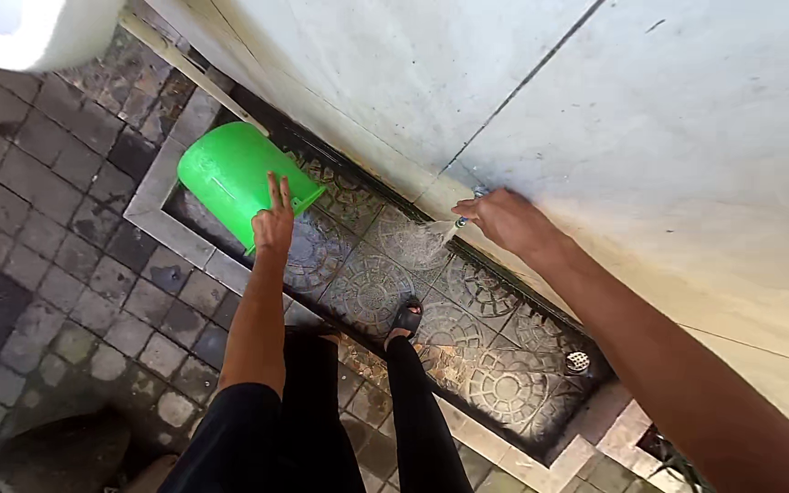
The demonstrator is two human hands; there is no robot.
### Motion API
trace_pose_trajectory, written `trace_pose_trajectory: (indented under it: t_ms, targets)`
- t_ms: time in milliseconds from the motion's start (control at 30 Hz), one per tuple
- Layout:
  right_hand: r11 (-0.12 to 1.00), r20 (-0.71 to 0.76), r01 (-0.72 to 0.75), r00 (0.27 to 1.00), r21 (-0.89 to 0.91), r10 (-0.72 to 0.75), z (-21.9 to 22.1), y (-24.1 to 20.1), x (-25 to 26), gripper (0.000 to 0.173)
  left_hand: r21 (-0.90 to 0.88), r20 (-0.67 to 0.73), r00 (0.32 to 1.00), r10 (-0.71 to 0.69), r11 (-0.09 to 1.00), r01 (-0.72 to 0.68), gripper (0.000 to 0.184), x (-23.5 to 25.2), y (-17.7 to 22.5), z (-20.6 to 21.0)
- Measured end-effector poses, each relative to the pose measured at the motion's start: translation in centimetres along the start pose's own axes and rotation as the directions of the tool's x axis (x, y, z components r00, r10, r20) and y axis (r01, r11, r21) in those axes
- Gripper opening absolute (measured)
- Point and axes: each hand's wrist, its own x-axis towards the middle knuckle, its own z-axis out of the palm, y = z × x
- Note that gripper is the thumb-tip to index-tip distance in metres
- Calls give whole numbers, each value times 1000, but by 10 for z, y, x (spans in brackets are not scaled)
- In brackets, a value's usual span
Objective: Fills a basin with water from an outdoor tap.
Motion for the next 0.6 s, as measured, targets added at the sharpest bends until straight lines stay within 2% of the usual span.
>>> trace_pose_trajectory:
  t_ms: [167,400,600]
  targets:
    - [996,-9,83,996,-11,-84,-1,6,0,37,105,-98,994,-47,993,57,85,11,-32,-10]
    - [987,-81,-120,988,108,129,5,-5,-5,34,77,-187,981,54,996,-40,90,-3,-53,-15]
    - [957,-117,-205,966,207,232,10,-11,-8,34,26,-311,943,119,993,-116,87,-13,-73,-21]
